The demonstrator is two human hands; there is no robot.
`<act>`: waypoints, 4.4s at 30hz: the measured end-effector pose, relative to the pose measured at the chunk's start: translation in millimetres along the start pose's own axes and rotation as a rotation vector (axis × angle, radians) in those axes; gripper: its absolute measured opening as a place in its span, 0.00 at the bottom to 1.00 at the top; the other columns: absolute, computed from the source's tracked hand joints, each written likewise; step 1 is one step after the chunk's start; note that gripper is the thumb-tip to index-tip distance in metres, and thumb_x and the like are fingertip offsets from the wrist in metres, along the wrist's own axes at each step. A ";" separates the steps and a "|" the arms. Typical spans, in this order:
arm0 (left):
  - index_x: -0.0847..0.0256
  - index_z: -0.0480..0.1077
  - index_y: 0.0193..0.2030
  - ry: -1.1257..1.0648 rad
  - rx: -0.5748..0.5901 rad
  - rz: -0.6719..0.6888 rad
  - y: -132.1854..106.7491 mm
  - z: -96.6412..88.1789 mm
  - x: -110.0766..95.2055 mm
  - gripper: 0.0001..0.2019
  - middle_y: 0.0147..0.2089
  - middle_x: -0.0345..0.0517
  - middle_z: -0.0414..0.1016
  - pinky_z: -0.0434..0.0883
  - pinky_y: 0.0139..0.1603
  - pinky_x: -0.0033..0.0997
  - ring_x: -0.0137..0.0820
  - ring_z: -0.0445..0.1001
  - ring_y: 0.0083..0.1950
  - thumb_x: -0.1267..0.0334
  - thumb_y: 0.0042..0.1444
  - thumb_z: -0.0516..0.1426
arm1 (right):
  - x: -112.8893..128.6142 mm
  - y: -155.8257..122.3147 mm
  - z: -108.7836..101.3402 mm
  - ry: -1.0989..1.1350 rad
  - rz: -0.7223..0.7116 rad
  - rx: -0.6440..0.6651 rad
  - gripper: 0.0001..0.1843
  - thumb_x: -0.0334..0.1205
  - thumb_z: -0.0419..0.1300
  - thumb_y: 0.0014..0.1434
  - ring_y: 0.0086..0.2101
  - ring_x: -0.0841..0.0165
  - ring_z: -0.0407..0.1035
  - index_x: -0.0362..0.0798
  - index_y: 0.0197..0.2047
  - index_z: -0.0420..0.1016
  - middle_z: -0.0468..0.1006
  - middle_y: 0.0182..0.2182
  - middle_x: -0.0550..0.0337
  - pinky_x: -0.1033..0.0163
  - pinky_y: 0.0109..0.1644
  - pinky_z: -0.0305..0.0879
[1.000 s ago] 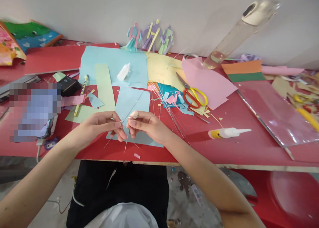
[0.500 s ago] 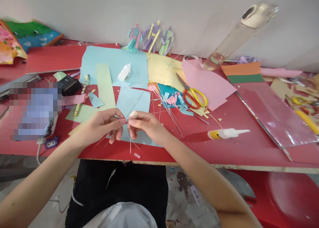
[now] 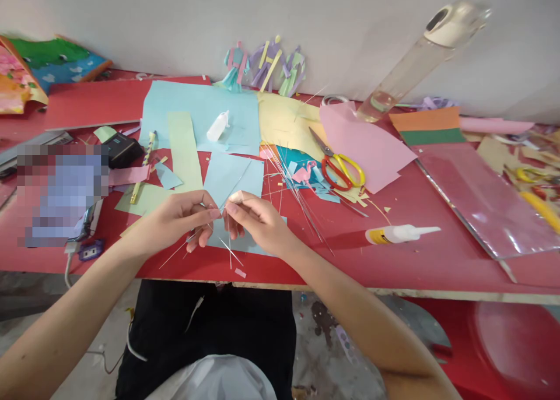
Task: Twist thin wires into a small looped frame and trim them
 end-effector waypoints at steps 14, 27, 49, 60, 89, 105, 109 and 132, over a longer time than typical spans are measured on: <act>0.62 0.65 0.32 -0.016 0.084 -0.081 -1.7 2.2 -1.3 0.13 0.19 0.34 0.70 0.59 0.17 0.19 0.19 0.62 0.15 0.55 0.59 0.59 | -1.8 -5.4 -6.1 -0.107 -0.077 -0.082 0.11 0.46 0.61 0.62 0.22 0.75 0.67 0.49 0.33 0.73 0.72 0.25 0.63 0.69 0.20 0.60; 0.63 0.65 0.32 0.000 0.072 0.010 6.4 0.3 -8.6 0.14 0.25 0.41 0.77 0.64 0.25 0.24 0.23 0.71 0.22 0.53 0.60 0.58 | -7.5 4.8 -6.8 0.340 0.157 -0.027 0.14 0.46 0.71 0.50 0.22 0.73 0.70 0.46 0.29 0.74 0.75 0.22 0.64 0.67 0.23 0.72; 0.63 0.66 0.32 0.004 0.028 -0.027 8.4 -8.0 -4.3 0.14 0.26 0.40 0.77 0.63 0.25 0.24 0.21 0.68 0.21 0.55 0.59 0.60 | -14.1 5.1 -9.6 0.422 0.275 0.077 0.12 0.35 0.73 0.47 0.25 0.73 0.74 0.45 0.33 0.76 0.77 0.23 0.64 0.70 0.23 0.75; 0.64 0.65 0.31 -0.021 0.056 -0.025 10.7 -8.8 -2.9 0.11 0.25 0.39 0.78 0.64 0.24 0.21 0.19 0.67 0.21 0.61 0.58 0.61 | -14.5 5.0 -9.2 0.363 0.298 0.133 0.09 0.35 0.72 0.49 0.25 0.72 0.75 0.45 0.30 0.76 0.77 0.23 0.64 0.71 0.21 0.73; 0.62 0.70 0.34 0.317 0.077 0.069 20.6 -9.0 -21.2 0.12 0.29 0.39 0.78 0.67 0.27 0.22 0.22 0.73 0.23 0.58 0.64 0.53 | -11.1 4.0 -19.3 0.280 0.348 0.097 0.10 0.35 0.73 0.46 0.24 0.71 0.74 0.44 0.25 0.74 0.80 0.23 0.60 0.67 0.27 0.73; 0.63 0.72 0.40 0.137 0.277 0.054 33.1 -15.4 -16.0 0.08 0.30 0.43 0.76 0.69 0.28 0.23 0.23 0.71 0.27 0.61 0.61 0.57 | -13.9 4.2 -21.3 0.266 0.344 0.083 0.11 0.38 0.73 0.46 0.26 0.70 0.75 0.45 0.26 0.75 0.80 0.25 0.59 0.65 0.28 0.72; 0.65 0.73 0.40 0.065 0.266 0.010 31.2 -19.7 -15.1 0.06 0.33 0.44 0.77 0.69 0.31 0.24 0.23 0.71 0.29 0.65 0.59 0.57 | -14.9 4.1 -21.9 0.276 0.329 0.074 0.11 0.37 0.73 0.47 0.26 0.70 0.75 0.45 0.26 0.74 0.80 0.24 0.60 0.65 0.29 0.72; 0.65 0.74 0.32 -0.313 0.437 -0.063 33.0 -1.9 -0.9 0.07 0.22 0.42 0.71 0.61 0.20 0.21 0.24 0.67 0.23 0.63 0.57 0.60 | -11.1 3.2 -22.8 0.281 0.236 0.116 0.08 0.37 0.73 0.46 0.26 0.72 0.75 0.47 0.26 0.79 0.81 0.28 0.61 0.65 0.31 0.75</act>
Point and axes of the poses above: each hand's wrist, its own y-axis towards the middle knuckle, its own z-axis out of the palm, x = y × z, the point moved 4 cm from there along y, towards the middle knuckle
